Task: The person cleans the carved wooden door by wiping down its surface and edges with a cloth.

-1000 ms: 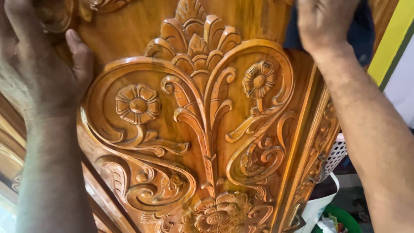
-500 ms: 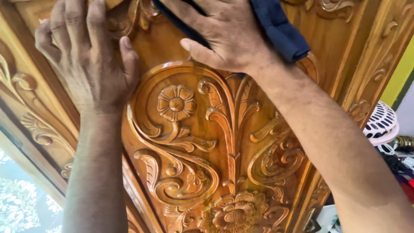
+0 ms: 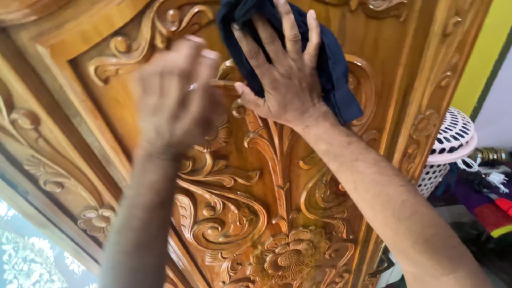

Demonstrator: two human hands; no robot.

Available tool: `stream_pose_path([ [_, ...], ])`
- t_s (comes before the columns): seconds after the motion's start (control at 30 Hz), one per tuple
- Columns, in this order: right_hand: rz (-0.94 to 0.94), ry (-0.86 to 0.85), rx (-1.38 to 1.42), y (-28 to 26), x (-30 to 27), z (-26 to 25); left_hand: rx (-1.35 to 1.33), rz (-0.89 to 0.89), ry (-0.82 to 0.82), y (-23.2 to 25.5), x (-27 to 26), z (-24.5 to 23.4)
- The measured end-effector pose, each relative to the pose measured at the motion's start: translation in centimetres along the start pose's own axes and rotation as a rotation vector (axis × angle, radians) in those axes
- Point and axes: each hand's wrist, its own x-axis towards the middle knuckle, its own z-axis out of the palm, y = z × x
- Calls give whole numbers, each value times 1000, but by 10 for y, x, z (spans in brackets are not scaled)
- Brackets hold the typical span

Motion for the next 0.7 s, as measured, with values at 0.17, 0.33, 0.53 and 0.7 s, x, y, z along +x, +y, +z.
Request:
stream_pose_path([
  [0.17, 133, 9, 38, 10, -17, 8, -345, -288, -118, 89, 42, 30],
  [0.33, -32, -78, 570, 60, -34, -19, -231, -498, -280, 128, 86, 41],
  [0.53, -256, -302, 172, 176, -115, -47, -60, -632, -422, 157, 122, 73],
  [0.7, -192, -174, -12, 274, -204, -25, 73, -645, -353, 186, 155, 127],
])
